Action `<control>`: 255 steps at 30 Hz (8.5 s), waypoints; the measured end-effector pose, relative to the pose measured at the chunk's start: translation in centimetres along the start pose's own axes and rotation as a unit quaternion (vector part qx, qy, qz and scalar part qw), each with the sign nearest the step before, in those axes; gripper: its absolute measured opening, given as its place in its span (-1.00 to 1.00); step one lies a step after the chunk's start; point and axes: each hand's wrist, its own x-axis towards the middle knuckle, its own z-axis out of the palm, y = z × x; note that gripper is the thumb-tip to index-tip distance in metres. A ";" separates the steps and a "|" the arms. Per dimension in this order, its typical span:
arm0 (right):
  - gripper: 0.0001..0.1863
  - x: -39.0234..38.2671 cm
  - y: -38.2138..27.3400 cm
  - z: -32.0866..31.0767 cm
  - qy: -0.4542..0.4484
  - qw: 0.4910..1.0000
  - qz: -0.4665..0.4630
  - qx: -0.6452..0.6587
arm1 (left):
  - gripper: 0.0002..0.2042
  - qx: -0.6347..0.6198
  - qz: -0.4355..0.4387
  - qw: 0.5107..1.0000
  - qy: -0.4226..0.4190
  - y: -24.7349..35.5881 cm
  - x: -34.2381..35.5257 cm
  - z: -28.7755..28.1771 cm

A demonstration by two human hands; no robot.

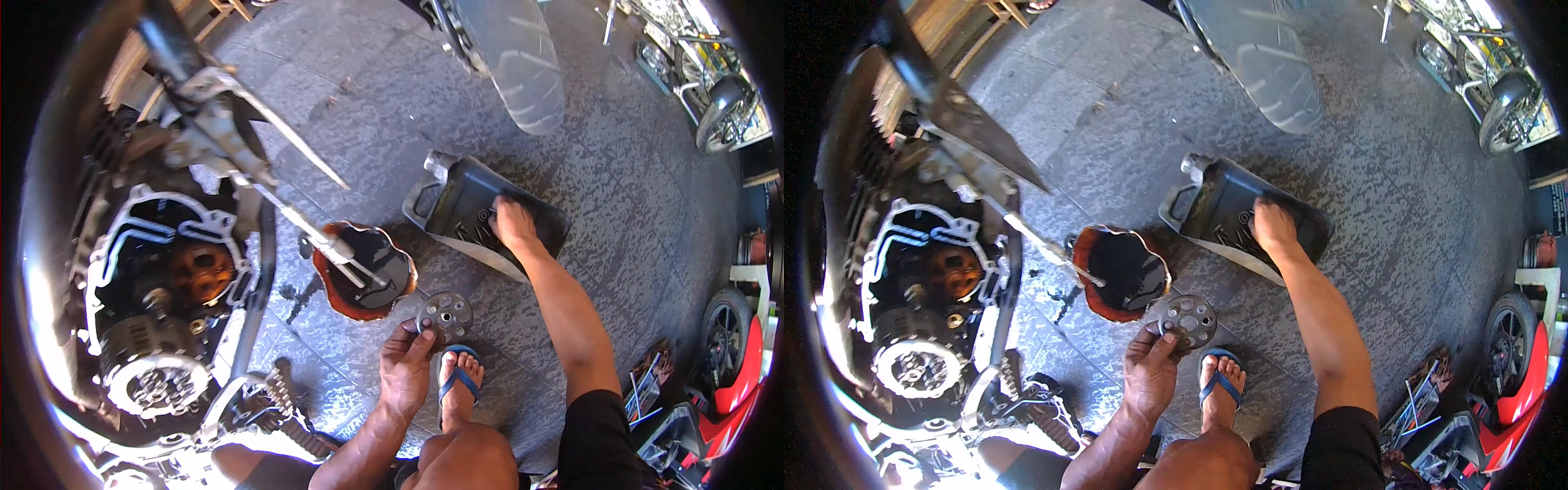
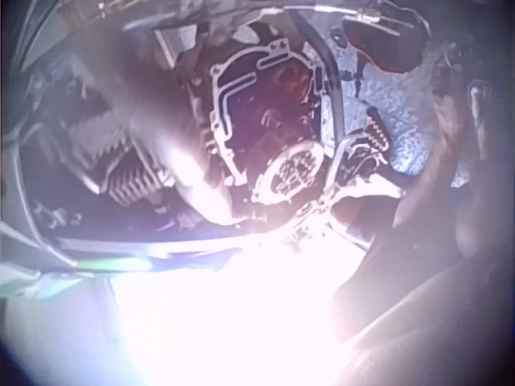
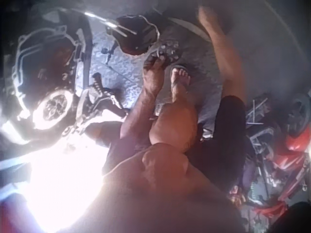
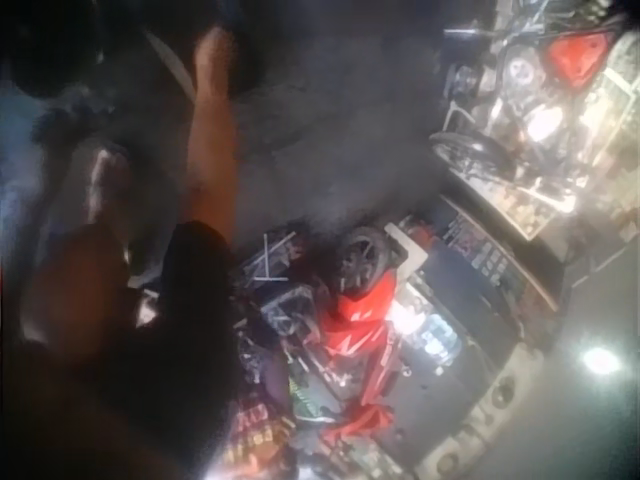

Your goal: The person uses a power impact wrench to loosen bolts on a clutch assembly, removes a cylinder head, and then uses a T-handle wrench to tighten bolts on the clutch plates while working in a service bay.

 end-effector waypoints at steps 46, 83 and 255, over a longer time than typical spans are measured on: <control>-0.69 -25.4 -35.5 -25.7 -0.029 0.899 -0.252 0.356 | -0.82 -0.153 0.397 0.905 -0.017 15.5 -15.5 -4.6; -0.79 -21.8 -36.2 -23.6 0.052 0.876 -0.274 0.394 | -0.28 -0.443 0.074 0.863 -0.231 17.1 -12.3 -4.5; -0.86 -25.4 -39.3 -21.1 0.194 0.932 -0.301 0.055 | -0.40 -0.481 0.084 0.827 -0.278 17.3 -11.1 -4.6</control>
